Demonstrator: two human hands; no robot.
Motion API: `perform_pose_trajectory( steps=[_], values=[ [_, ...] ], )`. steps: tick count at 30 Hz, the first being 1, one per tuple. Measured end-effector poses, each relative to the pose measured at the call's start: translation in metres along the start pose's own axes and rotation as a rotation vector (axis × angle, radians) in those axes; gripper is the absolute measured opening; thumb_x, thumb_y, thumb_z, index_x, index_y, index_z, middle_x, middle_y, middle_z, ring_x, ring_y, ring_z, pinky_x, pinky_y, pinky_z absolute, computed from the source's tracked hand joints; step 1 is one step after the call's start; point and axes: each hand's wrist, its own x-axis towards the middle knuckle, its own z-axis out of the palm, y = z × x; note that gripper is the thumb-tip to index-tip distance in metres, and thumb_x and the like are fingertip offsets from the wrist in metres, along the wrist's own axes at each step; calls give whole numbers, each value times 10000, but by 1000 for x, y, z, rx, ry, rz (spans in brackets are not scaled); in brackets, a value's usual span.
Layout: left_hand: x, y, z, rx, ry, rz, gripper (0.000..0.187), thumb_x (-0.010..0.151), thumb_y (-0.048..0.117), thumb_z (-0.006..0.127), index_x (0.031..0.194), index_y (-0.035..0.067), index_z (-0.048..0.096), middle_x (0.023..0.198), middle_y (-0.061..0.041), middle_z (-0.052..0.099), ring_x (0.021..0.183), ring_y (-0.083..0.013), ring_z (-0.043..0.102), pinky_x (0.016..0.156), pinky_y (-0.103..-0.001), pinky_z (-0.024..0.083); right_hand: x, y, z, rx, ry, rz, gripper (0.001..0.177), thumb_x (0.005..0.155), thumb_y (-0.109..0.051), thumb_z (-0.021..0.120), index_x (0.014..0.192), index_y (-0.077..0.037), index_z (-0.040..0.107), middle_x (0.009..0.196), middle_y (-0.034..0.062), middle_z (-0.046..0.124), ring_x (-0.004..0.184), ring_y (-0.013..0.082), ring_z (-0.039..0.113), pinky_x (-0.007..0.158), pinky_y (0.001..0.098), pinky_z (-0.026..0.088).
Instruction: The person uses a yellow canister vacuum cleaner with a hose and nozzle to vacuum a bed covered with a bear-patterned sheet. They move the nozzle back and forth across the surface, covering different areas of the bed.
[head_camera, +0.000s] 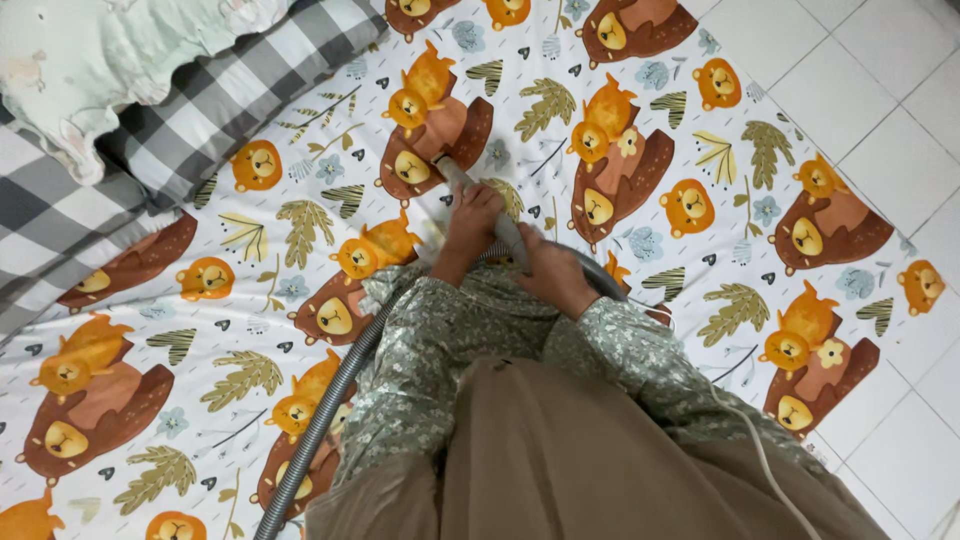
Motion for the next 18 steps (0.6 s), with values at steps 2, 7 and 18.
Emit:
perform_pose_trajectory(
  steps=[2,7,18],
  values=[
    [-2,24,14,-16,14,23,395,693,67,729,1070,128,627,1194,-59,628,1266,-337,519,1145,-681,293,-24,12,-6,-51,-77,62,1001,751,-317,838,1553,-41,306,945,264,728,860,430,718,762,509,561],
    [-4,98,39,-141,27,96,356,754,66,703,1098,116,628,1179,-57,609,1258,-328,514,1152,-710,274,-91,38,-39,-16,24,63,987,706,-248,845,1529,-54,336,1034,291,712,897,459,703,748,516,557],
    [-13,175,72,-173,-9,250,351,822,16,666,1161,100,641,1210,-55,595,1361,-310,493,1159,-700,284,-173,58,-45,-12,14,330,885,770,-256,802,1532,-117,373,903,225,743,823,438,694,913,486,510]
  ],
)
